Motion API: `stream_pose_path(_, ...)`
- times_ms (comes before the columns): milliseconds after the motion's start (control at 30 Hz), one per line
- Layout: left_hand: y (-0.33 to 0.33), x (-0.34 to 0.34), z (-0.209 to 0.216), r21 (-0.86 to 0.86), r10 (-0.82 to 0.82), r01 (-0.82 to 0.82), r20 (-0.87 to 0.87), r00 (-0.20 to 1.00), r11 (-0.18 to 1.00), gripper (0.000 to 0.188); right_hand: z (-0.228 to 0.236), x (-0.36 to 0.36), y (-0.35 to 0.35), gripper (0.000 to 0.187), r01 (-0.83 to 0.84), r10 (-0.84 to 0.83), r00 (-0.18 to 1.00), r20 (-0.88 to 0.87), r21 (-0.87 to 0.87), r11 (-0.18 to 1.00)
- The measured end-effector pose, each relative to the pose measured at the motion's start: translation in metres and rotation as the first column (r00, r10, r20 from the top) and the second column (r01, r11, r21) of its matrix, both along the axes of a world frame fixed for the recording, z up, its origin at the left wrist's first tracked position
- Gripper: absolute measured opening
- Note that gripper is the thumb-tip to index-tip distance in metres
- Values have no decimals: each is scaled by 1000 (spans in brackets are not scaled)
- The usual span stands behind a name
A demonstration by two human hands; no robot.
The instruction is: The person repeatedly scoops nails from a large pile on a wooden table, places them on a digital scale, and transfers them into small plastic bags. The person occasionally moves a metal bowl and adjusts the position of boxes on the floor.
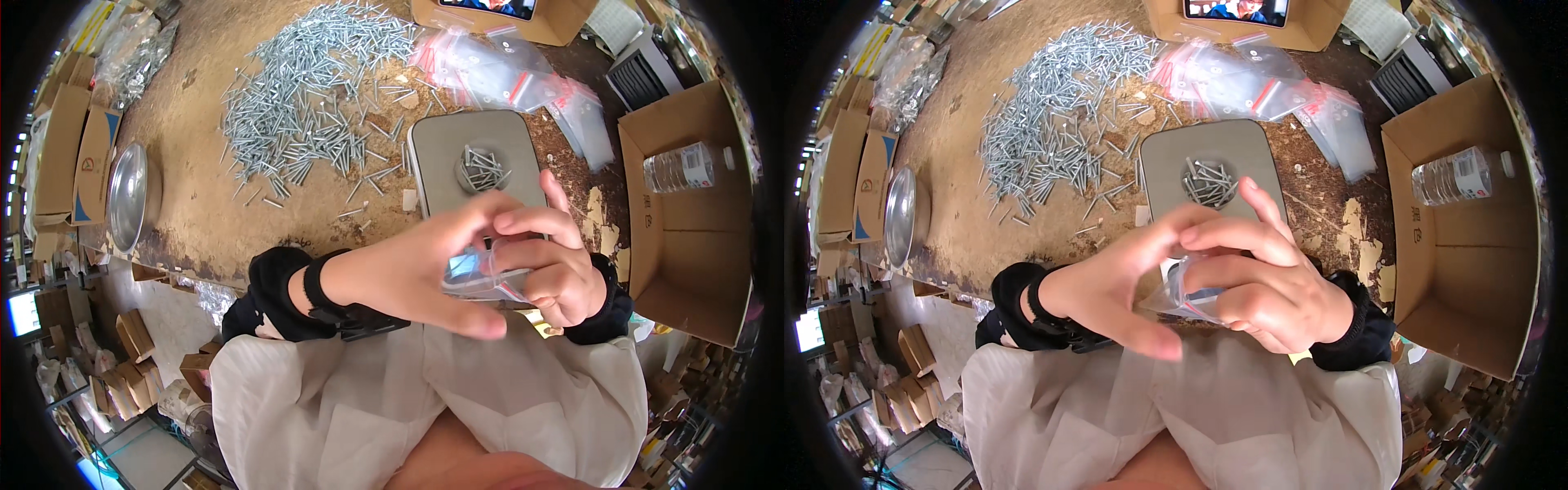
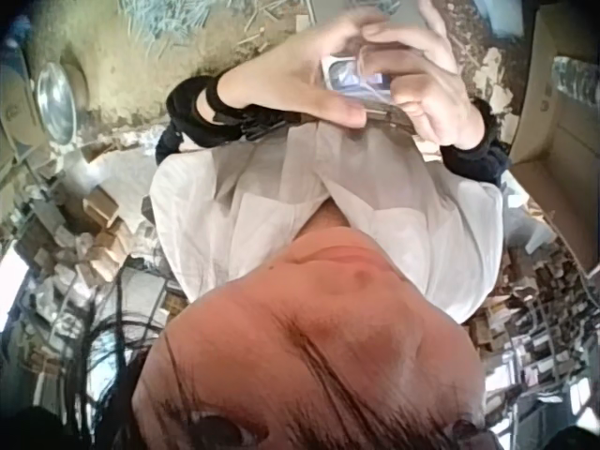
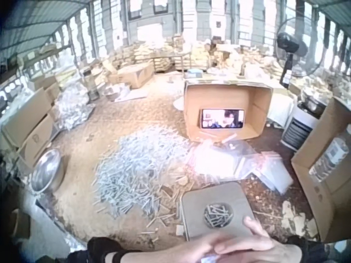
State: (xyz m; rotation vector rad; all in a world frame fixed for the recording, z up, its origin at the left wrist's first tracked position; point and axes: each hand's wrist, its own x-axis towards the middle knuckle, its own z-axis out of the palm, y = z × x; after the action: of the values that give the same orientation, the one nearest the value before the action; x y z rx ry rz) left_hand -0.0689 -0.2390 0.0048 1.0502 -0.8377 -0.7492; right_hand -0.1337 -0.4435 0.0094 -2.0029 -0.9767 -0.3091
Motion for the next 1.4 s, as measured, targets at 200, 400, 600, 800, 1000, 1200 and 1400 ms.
stream_pose_path(200, 5, 13, -6, 48, -176, 185, -147, 973, 982, 59, 21, 15, 4, 25, -140, 124, 972, -200, -69, 988)
stream_pose_path(400, 13, 32, -11, -74, 328, -326, 12, 945, 942, 46, -1, 39, -18, 83, 146, -117, 949, -292, 79, 986)
stream_pose_path(600, 4, 38, -22, -14, 538, -649, 572, 619, 761, 53, -25, 50, -22, 95, 177, -252, 938, -236, -298, 938)
stream_pose_path(800, 11, 50, -36, 77, 389, -729, 804, 449, 680, 44, -15, 44, -6, 89, 267, -300, 949, -102, -251, 930)
stream_pose_path(1000, -19, 27, -40, 226, 184, -310, 447, 875, 924, 50, -8, 38, -16, 72, 293, -276, 944, 181, -81, 953)
stream_pose_path(1200, -37, 10, -52, 283, 40, -123, 281, 959, 951, 63, 1, 28, -13, 61, 264, -262, 964, 31, -134, 955)
stream_pose_path(1400, -38, 9, -50, 140, 31, -64, 223, 974, 988, 60, 0, 25, -10, 66, 262, -267, 940, -210, -55, 964)
